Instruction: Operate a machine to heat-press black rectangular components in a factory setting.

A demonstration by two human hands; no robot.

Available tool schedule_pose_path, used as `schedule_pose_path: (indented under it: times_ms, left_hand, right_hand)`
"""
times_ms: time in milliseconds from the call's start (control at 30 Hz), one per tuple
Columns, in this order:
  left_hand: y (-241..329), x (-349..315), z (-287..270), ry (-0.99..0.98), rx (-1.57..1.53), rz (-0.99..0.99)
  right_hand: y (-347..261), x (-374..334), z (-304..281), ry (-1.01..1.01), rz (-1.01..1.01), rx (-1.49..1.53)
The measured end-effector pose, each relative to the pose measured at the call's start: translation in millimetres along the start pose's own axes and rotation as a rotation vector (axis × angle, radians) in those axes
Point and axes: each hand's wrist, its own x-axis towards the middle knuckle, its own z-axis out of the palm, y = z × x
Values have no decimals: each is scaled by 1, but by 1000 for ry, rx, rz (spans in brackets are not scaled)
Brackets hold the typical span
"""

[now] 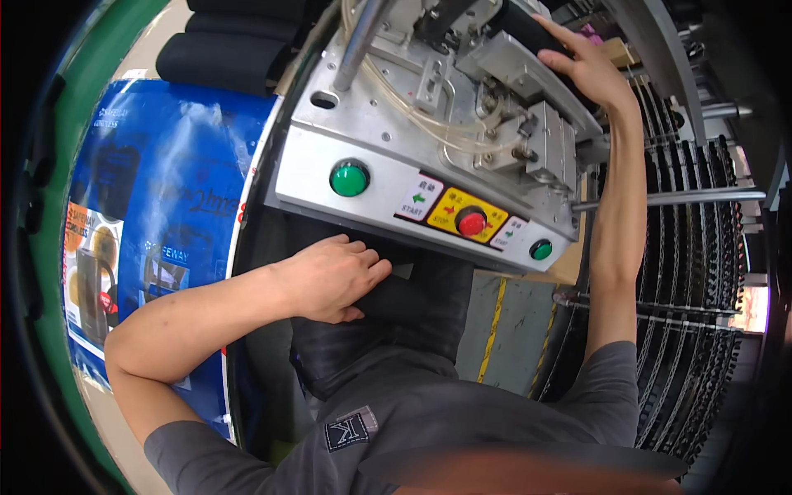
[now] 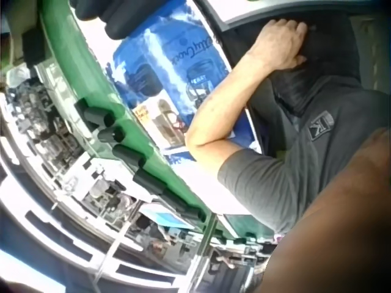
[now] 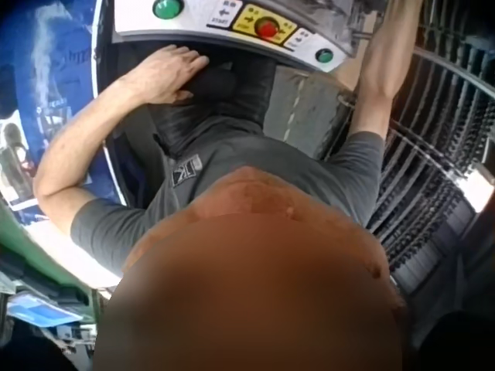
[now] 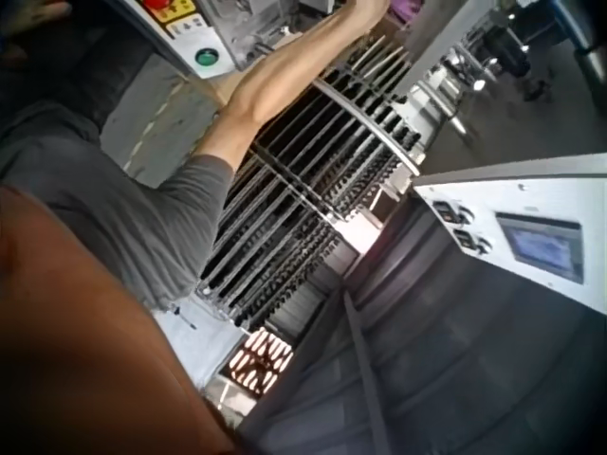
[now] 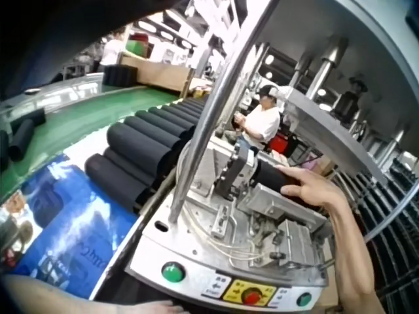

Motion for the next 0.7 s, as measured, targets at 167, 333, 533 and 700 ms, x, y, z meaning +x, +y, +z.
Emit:
schedule_pose_path:
  times_ms: [167,333,533,700]
  left_hand:
    - [2,5,-4,1,0,-20]
    - [16,3,-11,85,-2,-29]
    - [53,-18,-50,321,167,-147]
    - [42,-44,-44,432,227,-389]
  right_hand:
    - [-17,6,3,-142,344,52]
    - [-17,-79,25,72,215,198]
    - [33,-63,48,301,356,245]
    - [-34,-223,194,1290,-90,295]
